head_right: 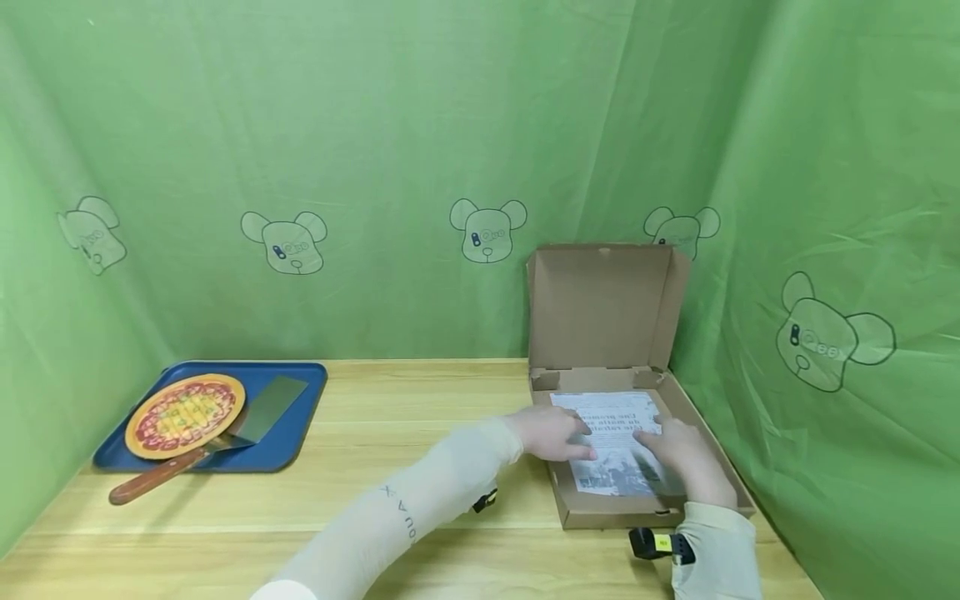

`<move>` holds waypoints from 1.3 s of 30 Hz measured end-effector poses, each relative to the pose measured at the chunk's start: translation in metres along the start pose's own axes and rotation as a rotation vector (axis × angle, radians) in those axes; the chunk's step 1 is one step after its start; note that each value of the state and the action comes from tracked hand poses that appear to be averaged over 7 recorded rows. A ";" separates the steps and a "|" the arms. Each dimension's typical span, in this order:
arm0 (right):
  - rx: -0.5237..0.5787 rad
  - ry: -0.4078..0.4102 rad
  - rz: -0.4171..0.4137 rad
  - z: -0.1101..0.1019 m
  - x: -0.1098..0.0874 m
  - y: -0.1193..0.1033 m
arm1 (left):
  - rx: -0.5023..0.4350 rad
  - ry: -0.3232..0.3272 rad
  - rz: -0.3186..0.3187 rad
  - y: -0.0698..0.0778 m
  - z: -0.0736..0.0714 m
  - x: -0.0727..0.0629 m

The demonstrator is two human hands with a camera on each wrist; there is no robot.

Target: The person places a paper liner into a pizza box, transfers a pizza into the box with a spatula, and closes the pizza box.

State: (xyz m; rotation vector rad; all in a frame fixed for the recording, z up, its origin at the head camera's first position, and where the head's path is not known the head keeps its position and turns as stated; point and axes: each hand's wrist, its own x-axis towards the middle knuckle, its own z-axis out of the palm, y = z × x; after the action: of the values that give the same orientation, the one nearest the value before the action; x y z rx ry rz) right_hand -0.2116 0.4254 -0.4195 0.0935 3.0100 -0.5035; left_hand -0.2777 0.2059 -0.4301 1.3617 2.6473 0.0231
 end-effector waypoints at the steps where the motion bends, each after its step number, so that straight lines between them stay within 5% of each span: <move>1: 0.002 -0.013 0.003 0.002 0.000 0.001 | -0.013 -0.008 0.003 0.003 0.000 -0.001; 10: 0.030 -0.079 -0.012 0.015 0.002 0.011 | -0.011 -0.084 0.012 0.017 0.005 -0.007; 18: 0.035 -0.074 0.000 0.015 0.002 0.012 | -0.032 -0.074 -0.003 0.018 0.006 -0.012; 29: 0.004 -0.011 0.012 0.001 -0.001 0.003 | -0.136 0.087 0.059 -0.001 -0.001 -0.034; 35: 0.002 0.060 -0.021 -0.008 -0.005 -0.006 | -0.179 0.212 0.120 -0.018 0.002 -0.060; 39: -0.011 0.113 -0.048 -0.011 -0.008 -0.012 | -0.244 0.260 0.100 -0.028 0.008 -0.081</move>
State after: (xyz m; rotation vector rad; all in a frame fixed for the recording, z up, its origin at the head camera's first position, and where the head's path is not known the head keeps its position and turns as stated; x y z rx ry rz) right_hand -0.2055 0.4173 -0.4043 0.0500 3.1322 -0.5021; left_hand -0.2533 0.1233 -0.4298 1.4923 2.6603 0.5520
